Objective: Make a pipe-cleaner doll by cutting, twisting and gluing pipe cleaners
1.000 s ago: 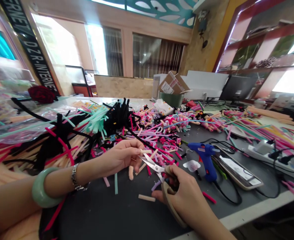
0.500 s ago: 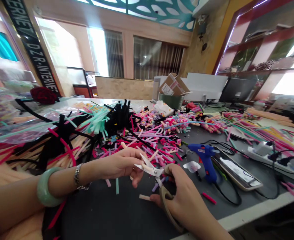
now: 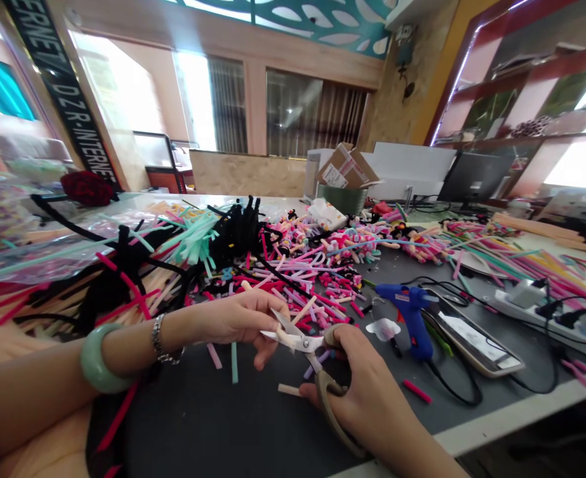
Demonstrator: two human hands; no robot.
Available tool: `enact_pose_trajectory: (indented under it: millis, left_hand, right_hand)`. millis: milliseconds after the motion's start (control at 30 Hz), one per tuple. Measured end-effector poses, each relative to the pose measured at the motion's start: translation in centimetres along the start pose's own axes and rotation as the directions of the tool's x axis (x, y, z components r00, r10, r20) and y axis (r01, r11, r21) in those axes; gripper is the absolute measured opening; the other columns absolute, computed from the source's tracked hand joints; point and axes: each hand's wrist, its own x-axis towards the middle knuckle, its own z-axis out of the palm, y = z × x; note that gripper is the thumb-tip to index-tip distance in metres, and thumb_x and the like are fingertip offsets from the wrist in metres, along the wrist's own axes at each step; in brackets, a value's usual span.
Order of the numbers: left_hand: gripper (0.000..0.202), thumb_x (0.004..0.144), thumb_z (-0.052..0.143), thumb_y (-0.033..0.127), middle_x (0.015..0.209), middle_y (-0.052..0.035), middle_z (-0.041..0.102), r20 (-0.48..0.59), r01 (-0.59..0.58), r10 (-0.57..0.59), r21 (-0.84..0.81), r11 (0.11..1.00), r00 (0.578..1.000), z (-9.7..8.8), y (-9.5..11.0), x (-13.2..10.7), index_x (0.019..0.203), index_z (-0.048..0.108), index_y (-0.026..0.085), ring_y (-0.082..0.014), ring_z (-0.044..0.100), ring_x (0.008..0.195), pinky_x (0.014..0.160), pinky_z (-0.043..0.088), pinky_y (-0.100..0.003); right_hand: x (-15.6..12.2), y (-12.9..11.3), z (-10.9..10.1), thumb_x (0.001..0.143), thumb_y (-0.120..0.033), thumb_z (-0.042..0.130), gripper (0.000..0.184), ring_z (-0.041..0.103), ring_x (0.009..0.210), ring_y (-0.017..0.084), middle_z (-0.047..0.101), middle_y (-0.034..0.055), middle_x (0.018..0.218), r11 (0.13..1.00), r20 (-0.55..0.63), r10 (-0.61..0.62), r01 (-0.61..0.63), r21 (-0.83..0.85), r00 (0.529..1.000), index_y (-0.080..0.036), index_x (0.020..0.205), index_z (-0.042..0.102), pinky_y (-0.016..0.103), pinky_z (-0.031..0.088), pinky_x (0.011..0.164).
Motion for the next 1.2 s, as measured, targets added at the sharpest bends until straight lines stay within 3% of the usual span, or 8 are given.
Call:
enact_pose_trajectory:
  millis: [133,500,1200]
  left_hand:
    - [0.013,0.077,0.064,0.022,0.067,-0.0025,0.063,-0.053,0.007,-0.006,0.03,1.0,0.999,-0.13,0.31,-0.14,0.08,0.059,0.011,-0.0119,0.063,0.052,0.052,0.051,-0.022]
    - [0.01,0.078,0.06,0.021,0.062,-0.0007,0.061,-0.067,0.021,-0.007,0.206,0.978,0.998,-0.79,0.39,-0.34,0.077,0.057,0.012,-0.0102,0.06,0.052,0.056,0.05,-0.021]
    - [0.013,0.079,0.063,0.026,0.056,0.0015,0.062,-0.013,0.041,-0.039,0.263,0.964,0.999,-0.63,0.9,-0.5,0.08,0.06,0.013,-0.0099,0.06,0.053,0.06,0.047,-0.021]
  right_hand:
    - [0.05,0.06,-0.04,0.069,-0.037,0.071,0.039,0.055,0.079,0.019,0.057,0.0024,0.091,1.0,-0.041,-0.011,0.011,0.006,0.999,-0.022,0.095,0.046,0.03,0.047,0.071]
    - [0.41,0.01,-0.06,0.067,-0.035,0.073,0.033,0.057,0.074,0.019,0.058,0.002,0.085,1.0,-0.099,-0.004,0.002,-0.024,0.995,-0.022,0.086,0.05,0.029,0.048,0.068]
    - [0.19,0.34,0.19,0.067,-0.038,0.074,0.033,0.057,0.075,0.019,0.06,0.0021,0.086,0.999,-0.111,-0.015,0.012,-0.033,0.994,-0.022,0.087,0.053,0.029,0.048,0.067]
